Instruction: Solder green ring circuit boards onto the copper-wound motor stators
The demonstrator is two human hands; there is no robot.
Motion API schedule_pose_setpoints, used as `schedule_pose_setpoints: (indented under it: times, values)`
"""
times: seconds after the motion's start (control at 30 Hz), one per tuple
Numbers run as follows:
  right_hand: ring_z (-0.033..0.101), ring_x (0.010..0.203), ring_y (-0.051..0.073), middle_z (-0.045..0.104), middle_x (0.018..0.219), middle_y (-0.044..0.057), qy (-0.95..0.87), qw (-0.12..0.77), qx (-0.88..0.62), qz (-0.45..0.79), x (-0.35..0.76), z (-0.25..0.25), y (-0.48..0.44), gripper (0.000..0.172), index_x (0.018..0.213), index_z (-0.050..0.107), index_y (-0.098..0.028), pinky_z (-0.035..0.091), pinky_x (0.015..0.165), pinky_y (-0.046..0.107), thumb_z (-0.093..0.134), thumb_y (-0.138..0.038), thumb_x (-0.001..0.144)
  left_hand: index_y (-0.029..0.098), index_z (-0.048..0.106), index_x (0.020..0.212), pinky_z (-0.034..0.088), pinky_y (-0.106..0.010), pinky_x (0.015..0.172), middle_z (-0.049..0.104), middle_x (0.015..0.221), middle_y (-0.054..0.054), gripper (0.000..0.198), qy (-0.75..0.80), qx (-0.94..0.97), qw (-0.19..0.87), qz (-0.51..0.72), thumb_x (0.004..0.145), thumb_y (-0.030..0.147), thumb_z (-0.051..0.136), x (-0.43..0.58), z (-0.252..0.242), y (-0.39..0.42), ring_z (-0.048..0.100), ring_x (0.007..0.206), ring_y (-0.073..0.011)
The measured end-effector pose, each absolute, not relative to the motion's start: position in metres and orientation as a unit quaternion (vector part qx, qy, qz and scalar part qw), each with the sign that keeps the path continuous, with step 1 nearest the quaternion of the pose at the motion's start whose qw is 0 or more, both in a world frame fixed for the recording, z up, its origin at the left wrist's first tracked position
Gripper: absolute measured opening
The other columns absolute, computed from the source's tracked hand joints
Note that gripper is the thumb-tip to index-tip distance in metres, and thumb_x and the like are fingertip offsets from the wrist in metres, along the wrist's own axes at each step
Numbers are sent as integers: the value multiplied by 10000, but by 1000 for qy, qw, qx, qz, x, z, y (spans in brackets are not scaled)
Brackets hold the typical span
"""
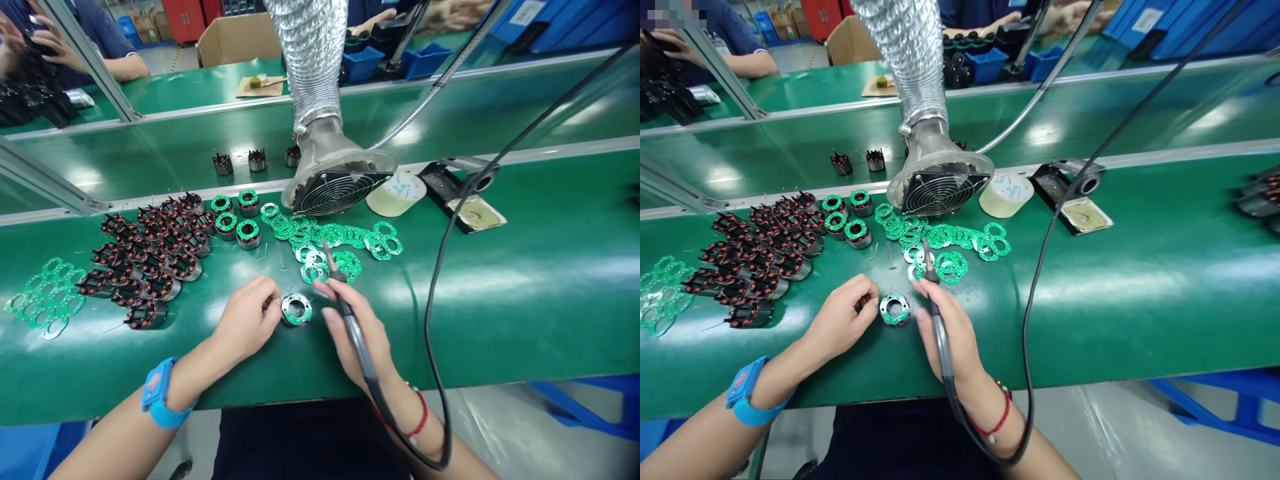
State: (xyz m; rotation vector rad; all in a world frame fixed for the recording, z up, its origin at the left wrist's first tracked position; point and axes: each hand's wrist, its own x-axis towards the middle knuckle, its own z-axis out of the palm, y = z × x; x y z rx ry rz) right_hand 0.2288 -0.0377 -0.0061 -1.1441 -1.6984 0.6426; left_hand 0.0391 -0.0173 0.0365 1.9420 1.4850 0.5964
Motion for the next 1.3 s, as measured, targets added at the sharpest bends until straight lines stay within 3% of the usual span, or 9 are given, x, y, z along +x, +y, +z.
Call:
schedule_pose_setpoints:
  times: [0.03, 0.17, 0.33, 0.5, 0.7, 0.87, 1.0, 1.07, 1.3]
  values:
    - [604, 1102, 242, 627, 1192, 101, -714, 445, -472, 264, 228, -5, -36, 414, 1296, 433, -235, 512, 931, 444, 542, -237, 897, 192, 502, 872, 425, -284, 712, 526, 842, -18, 114, 550, 736, 322, 229, 811, 115, 444, 38, 37, -18, 514, 784, -153]
    - [609, 1084, 244, 623, 1184, 100, -728, 392, -489, 276, 224, -2, -37, 444, 1304, 411, -238, 515, 916, 430, 562, -274, 889, 196, 357, 1252, 400, -426, 949, 481, 1224, -111, 541, 480, 783, 347, 188, 764, 162, 589, 39, 36, -23, 450, 1126, -251]
    - [647, 955, 229, 670, 1054, 81, -728, 417, -512, 185, 216, -4, -45, 359, 1255, 455, -226, 528, 827, 397, 539, -231, 906, 162, 372, 1214, 402, -458, 887, 522, 1129, -125, 446, 519, 775, 317, 172, 816, 193, 570, 52, 26, -29, 466, 1030, -270]
    - [629, 958, 229, 672, 1031, 100, -788, 399, -464, 75, 214, -7, -52, 346, 1239, 488, -177, 472, 889, 435, 482, -97, 902, 185, 400, 1181, 383, -459, 909, 519, 1148, -107, 414, 522, 767, 316, 200, 803, 166, 566, 56, 22, -32, 451, 1050, -269]
    - [604, 1011, 252, 636, 1125, 123, -768, 395, -487, 131, 214, -3, -47, 411, 1284, 433, -171, 496, 849, 430, 546, -233, 894, 202, 419, 1198, 373, -445, 990, 519, 1173, -92, 396, 464, 777, 364, 221, 824, 160, 541, 50, 20, -23, 454, 1116, -243]
    - [597, 1027, 239, 617, 1176, 97, -759, 370, -497, 199, 214, -2, -38, 420, 1292, 415, -204, 504, 857, 413, 542, -283, 899, 163, 215, 1360, 369, -440, 1053, 430, 1338, -150, 649, 493, 733, 400, 243, 810, 180, 560, 44, 18, -25, 445, 1219, -232]
    - [588, 1042, 243, 611, 1163, 100, -725, 400, -529, 187, 215, -7, -36, 390, 1269, 439, -216, 496, 875, 417, 542, -297, 902, 168, 398, 1279, 347, -488, 1075, 488, 1302, -138, 460, 523, 745, 347, 226, 836, 199, 516, 43, 20, -32, 442, 1235, -256]
    - [590, 1033, 244, 612, 1150, 100, -716, 410, -534, 186, 215, -9, -36, 388, 1270, 438, -222, 498, 871, 417, 539, -296, 903, 183, 401, 1323, 323, -506, 1097, 488, 1334, -128, 491, 525, 742, 351, 222, 843, 209, 500, 45, 20, -33, 424, 1266, -261]
    - [608, 931, 221, 640, 1056, 91, -720, 441, -520, 128, 214, -2, -38, 324, 1225, 462, -208, 514, 799, 362, 471, -335, 927, 246, 480, 1341, 310, -469, 1132, 439, 1443, -46, 586, 509, 647, 493, 282, 788, 417, 573, 39, 2, -32, 371, 1351, -265]
